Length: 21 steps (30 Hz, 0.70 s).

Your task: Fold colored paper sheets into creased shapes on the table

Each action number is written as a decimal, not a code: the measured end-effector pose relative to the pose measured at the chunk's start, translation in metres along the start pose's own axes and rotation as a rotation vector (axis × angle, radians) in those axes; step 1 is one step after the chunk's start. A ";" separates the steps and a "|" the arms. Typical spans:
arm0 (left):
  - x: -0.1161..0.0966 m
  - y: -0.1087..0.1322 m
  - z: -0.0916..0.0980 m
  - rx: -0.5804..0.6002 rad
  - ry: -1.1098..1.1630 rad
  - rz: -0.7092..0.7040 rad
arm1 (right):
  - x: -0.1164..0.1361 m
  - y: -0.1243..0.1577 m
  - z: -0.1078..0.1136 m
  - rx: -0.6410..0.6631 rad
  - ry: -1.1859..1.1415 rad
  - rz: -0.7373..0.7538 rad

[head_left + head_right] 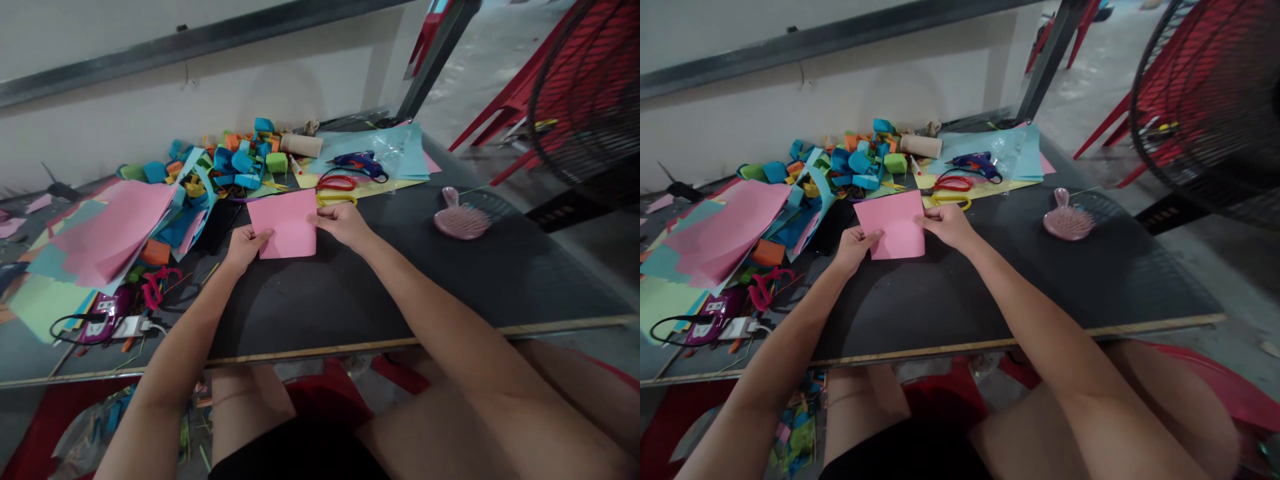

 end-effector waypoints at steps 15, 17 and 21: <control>0.001 -0.006 0.012 -0.085 0.072 -0.034 | -0.012 0.002 -0.008 0.064 0.021 -0.060; 0.002 -0.007 0.014 -0.092 0.080 -0.045 | -0.012 0.002 -0.008 0.067 0.044 -0.059; 0.000 -0.009 0.018 -0.113 0.103 -0.080 | -0.012 0.001 -0.011 0.099 0.043 -0.046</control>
Point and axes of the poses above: each hand's wrist, its own y-axis away from the middle knuckle, its own z-axis out of the back of the hand, x = y × z, the point moved 10 cm from there along -y, towards the middle knuckle, and after that the axes turned 9 degrees about y, right-handed, at the moved point
